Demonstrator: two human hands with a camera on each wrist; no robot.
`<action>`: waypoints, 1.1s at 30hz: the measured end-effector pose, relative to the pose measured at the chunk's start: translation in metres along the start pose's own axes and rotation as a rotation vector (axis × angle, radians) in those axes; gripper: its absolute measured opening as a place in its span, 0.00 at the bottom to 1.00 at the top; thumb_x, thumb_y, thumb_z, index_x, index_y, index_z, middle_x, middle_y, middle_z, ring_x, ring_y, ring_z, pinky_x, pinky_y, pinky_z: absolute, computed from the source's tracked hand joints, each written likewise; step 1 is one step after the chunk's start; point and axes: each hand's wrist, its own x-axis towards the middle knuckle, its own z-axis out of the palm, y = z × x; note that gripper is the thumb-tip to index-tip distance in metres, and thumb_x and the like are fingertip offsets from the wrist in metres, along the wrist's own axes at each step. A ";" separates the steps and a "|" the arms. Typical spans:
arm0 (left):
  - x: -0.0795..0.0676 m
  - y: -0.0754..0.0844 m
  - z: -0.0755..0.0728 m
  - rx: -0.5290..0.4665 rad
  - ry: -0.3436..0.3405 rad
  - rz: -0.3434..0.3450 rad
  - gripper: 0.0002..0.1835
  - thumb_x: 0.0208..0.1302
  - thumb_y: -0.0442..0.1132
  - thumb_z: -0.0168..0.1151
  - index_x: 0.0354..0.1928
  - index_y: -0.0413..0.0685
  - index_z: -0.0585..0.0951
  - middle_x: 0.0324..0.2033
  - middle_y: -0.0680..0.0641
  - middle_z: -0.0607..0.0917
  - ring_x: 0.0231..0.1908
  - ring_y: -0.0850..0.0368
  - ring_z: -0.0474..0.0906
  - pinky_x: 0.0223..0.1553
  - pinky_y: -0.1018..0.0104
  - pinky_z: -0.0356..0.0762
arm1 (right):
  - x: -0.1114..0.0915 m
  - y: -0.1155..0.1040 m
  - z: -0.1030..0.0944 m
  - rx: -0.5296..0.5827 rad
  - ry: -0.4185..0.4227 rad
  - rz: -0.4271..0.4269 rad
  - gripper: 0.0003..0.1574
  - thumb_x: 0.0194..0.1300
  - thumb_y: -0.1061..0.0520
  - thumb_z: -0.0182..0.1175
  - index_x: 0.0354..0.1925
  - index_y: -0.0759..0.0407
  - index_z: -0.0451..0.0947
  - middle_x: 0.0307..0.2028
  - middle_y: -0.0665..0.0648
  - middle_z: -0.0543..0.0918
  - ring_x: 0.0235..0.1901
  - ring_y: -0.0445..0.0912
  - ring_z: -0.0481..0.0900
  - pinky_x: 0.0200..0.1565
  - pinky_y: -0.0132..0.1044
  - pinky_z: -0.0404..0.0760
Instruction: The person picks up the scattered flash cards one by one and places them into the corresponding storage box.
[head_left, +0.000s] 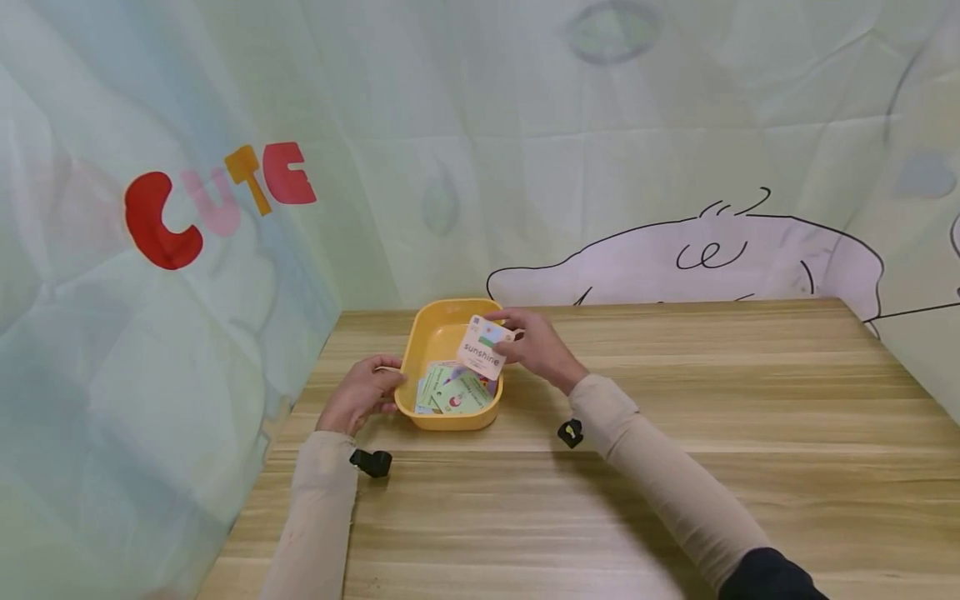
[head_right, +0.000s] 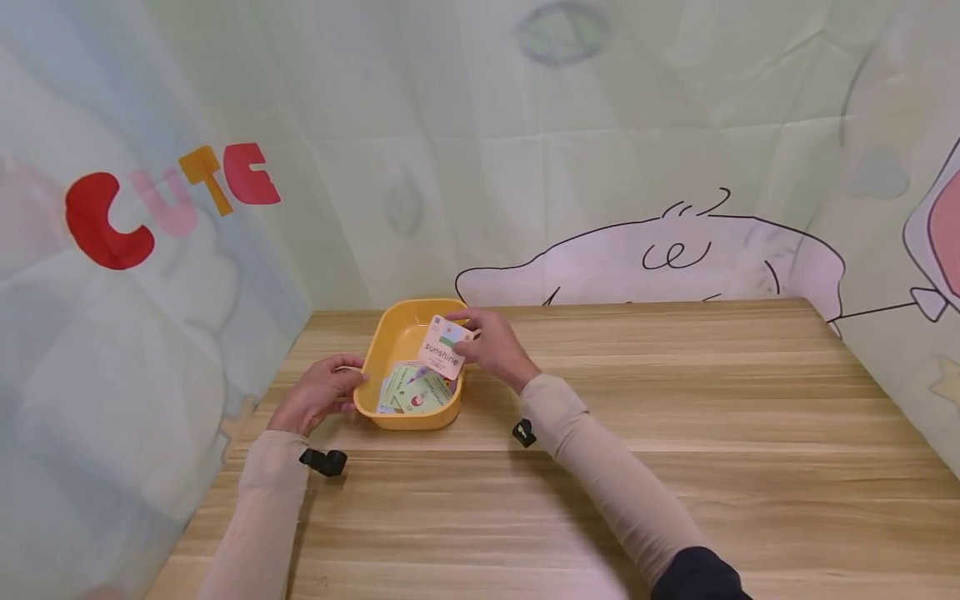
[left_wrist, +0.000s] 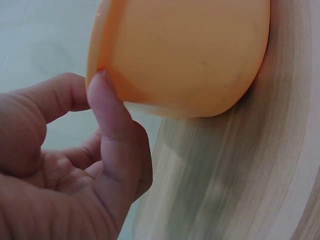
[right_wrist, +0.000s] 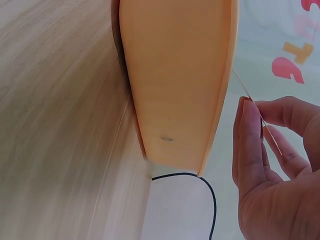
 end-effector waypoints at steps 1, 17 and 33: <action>0.000 0.000 0.000 -0.001 0.001 -0.001 0.20 0.73 0.37 0.59 0.63 0.38 0.72 0.45 0.42 0.81 0.33 0.57 0.80 0.29 0.69 0.83 | 0.000 0.000 0.001 -0.005 -0.001 0.001 0.30 0.65 0.67 0.64 0.64 0.49 0.78 0.53 0.58 0.80 0.45 0.52 0.80 0.42 0.38 0.88; 0.001 0.000 0.001 -0.002 0.022 -0.015 0.19 0.72 0.36 0.59 0.61 0.40 0.73 0.46 0.41 0.82 0.33 0.56 0.79 0.28 0.69 0.82 | 0.011 -0.002 0.015 -0.058 -0.002 0.004 0.29 0.66 0.67 0.65 0.63 0.51 0.79 0.51 0.58 0.79 0.43 0.51 0.80 0.39 0.35 0.87; 0.001 0.001 0.001 0.014 0.018 -0.001 0.19 0.73 0.37 0.58 0.62 0.39 0.73 0.46 0.41 0.82 0.33 0.56 0.80 0.28 0.68 0.83 | 0.015 -0.006 0.022 -0.066 -0.018 -0.023 0.31 0.65 0.69 0.65 0.64 0.55 0.77 0.49 0.60 0.79 0.43 0.51 0.80 0.40 0.37 0.88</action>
